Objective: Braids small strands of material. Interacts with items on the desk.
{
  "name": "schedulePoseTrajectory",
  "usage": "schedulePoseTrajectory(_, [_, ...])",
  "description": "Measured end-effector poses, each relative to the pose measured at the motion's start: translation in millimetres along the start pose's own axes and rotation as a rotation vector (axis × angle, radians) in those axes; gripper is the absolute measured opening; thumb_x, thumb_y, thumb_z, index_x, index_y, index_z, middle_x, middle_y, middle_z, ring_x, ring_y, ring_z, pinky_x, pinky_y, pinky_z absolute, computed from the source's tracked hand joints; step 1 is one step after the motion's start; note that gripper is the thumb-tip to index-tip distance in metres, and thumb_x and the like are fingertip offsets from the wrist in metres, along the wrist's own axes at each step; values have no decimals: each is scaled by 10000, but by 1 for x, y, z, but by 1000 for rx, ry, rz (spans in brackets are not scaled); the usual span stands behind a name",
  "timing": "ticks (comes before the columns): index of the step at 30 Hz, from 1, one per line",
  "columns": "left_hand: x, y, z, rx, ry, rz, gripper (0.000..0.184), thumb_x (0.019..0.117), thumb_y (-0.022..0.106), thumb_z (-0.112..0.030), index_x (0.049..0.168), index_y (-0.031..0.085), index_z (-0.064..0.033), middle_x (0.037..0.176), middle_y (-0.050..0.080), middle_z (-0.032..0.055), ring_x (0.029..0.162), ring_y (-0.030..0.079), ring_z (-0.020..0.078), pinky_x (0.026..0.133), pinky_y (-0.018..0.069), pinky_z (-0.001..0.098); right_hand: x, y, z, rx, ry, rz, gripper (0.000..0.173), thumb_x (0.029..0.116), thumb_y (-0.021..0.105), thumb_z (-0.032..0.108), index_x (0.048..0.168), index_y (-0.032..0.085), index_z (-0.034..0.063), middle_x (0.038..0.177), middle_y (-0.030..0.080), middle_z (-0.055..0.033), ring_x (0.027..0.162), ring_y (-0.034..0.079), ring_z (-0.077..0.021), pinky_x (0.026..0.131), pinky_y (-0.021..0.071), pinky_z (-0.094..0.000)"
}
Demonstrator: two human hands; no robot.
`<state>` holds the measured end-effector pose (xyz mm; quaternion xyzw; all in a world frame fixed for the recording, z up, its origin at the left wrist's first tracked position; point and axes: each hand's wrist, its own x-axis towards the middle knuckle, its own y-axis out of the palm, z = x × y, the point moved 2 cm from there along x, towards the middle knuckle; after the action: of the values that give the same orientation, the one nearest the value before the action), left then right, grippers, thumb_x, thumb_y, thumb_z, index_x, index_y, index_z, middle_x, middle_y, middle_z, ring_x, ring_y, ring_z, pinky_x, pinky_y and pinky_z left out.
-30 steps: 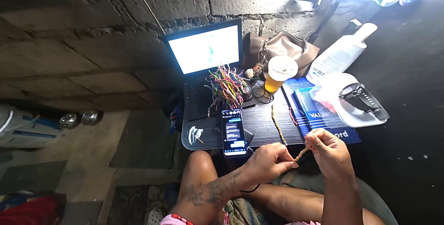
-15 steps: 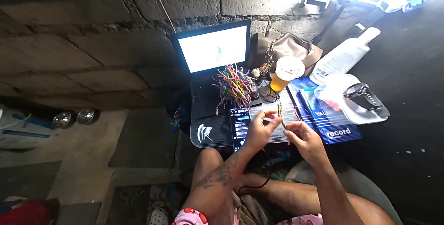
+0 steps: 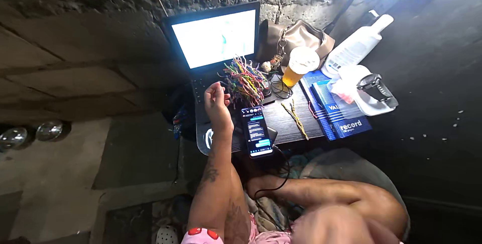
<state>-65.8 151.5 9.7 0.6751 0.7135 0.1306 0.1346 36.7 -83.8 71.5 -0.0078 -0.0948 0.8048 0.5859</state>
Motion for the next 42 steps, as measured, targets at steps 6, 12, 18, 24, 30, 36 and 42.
schedulePoseTrajectory(6, [-4,-2,0,19,-12,36,180,1070,499,-177,1208,581,-96,1012,600,-13,831,601,43,721,500,188,-9,56,-1,147,51,-9,1355,385,751,902,1250,541,-120,1193,631,-193,1080,612,-159,944,488,-310])
schedulePoseTrajectory(12, [-3,-3,-1,36,-21,65,174,1066,497,-173,1197,580,-94,990,605,-19,806,603,40,699,502,184,-10,46,0,153,70,14,1258,370,765,870,1130,603,-120,1045,641,-174,965,607,-144,865,484,-285])
schedulePoseTrajectory(18, [-9,0,3,107,-36,136,192,1080,481,-195,1218,586,-113,1027,600,-29,832,593,32,730,491,185,-12,39,-4,108,87,48,1242,426,744,881,1140,601,-125,1060,658,-185,986,620,-154,894,482,-291])
schedulePoseTrajectory(24, [-8,-2,2,127,-34,151,186,1081,469,-206,1212,575,-126,1002,597,-52,804,586,12,709,490,170,-15,26,-64,598,159,-366,245,1019,565,346,1093,659,132,1152,683,-4,1014,655,-100,868,548,-287])
schedulePoseTrajectory(30, [-8,-2,1,126,-43,159,200,1082,465,-198,1225,573,-109,1020,592,-30,807,584,23,712,490,178,-5,24,-104,998,721,-904,322,1114,376,253,1393,358,93,1383,565,-138,1190,625,-249,942,527,-424])
schedulePoseTrajectory(36, [-9,-1,2,168,-82,213,213,1078,479,-187,1243,578,-94,1031,596,-11,795,579,30,704,486,180,5,28,-112,1158,694,-941,437,1126,339,307,1501,284,90,1321,611,-168,1151,663,-258,938,550,-392])
schedulePoseTrajectory(42, [-9,-2,1,230,-114,295,228,1083,469,-197,1254,571,-86,1026,605,-7,810,574,31,725,479,190,2,18,-111,1192,653,-871,448,1135,264,355,1470,372,79,1201,659,-190,1008,721,-295,841,609,-392])
